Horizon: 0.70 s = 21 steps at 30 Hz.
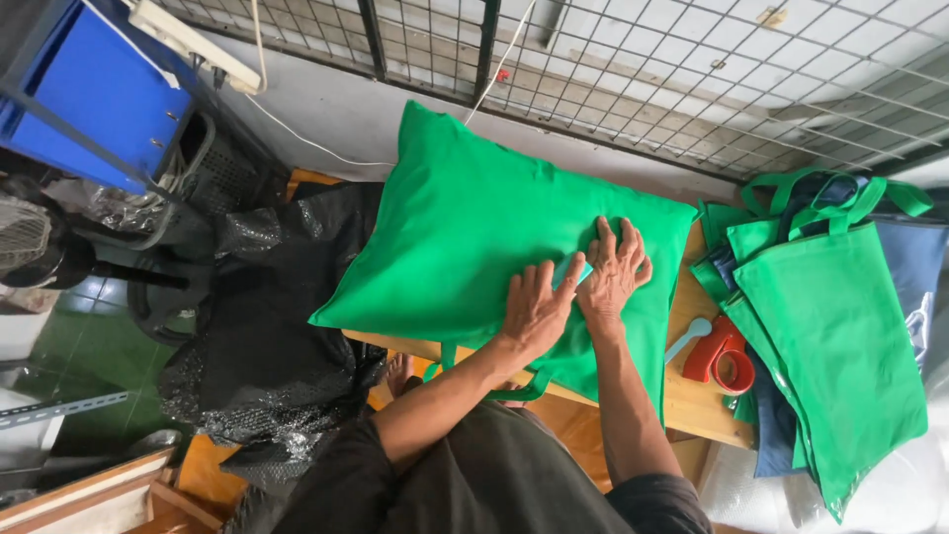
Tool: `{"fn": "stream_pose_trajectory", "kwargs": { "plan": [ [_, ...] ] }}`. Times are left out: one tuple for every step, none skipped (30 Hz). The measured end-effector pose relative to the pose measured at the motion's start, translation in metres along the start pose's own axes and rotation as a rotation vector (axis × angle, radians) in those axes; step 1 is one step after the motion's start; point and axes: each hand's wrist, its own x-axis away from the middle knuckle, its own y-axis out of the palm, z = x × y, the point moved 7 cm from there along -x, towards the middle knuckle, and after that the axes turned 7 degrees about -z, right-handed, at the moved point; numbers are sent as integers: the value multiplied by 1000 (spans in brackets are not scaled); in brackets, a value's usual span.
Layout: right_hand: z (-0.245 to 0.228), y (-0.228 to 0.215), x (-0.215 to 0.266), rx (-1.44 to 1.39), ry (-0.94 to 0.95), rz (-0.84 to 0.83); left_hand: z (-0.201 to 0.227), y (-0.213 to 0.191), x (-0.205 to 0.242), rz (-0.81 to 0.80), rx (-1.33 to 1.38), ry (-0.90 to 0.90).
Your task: Using a handheld vacuum pump to remove air from a storage bag containing a pillow to compress it for packaging.
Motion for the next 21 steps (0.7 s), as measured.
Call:
{"fn": "stream_pose_trajectory", "kwargs": {
  "plan": [
    [-1,2,-1,-5,-11,2,-13,-9,-3,8,-8,-4],
    [-2,3,-3,5,-6,7,-28,-19,-5,14,-46,-55],
    [0,4,-1,17,4,8,-41,-27,-5,14,-81,-107],
    [2,4,3,14,-2,5,-65,-43,-2,15,-85,-111],
    [1,5,0,14,0,-6,-102,-63,-4,39,-163,-268],
    [1,6,-4,13,1,-16,-138,-83,-5,64,-238,-426],
    [3,7,-1,15,3,-16,-175,-78,10,63,-236,-425],
    [5,8,2,32,5,-26,-224,-72,30,39,-187,-594],
    [3,9,3,44,12,-32,-273,-68,47,14,-139,-754],
    [-1,6,1,42,18,-27,-305,-55,61,13,-140,-746],
    [-3,5,1,45,13,-17,-349,-27,87,-145,-6,-970],
    [-6,4,2,47,8,-7,-388,1,117,-308,131,-1189],
    [-4,4,0,47,15,2,-388,-5,118,-309,130,-1177],
    [-3,5,-2,42,21,-1,-391,-13,121,-258,153,-1217],
    [-1,7,0,39,23,-11,-392,-21,131,-208,177,-1264],
    [-1,8,-3,40,28,-10,-375,-24,129,-212,177,-1259],
    [0,8,-4,41,28,-9,-353,-49,116,75,24,-1095],
    [0,9,-5,41,29,-8,-325,-72,107,354,-121,-912],
    [-1,8,-5,42,36,-11,-286,-82,92,346,-122,-910],
    [-3,7,-5,38,43,7,-240,-91,69,321,-98,-750],
    [-5,6,-5,35,48,25,-193,-99,47,297,-74,-592]
  ]
}}
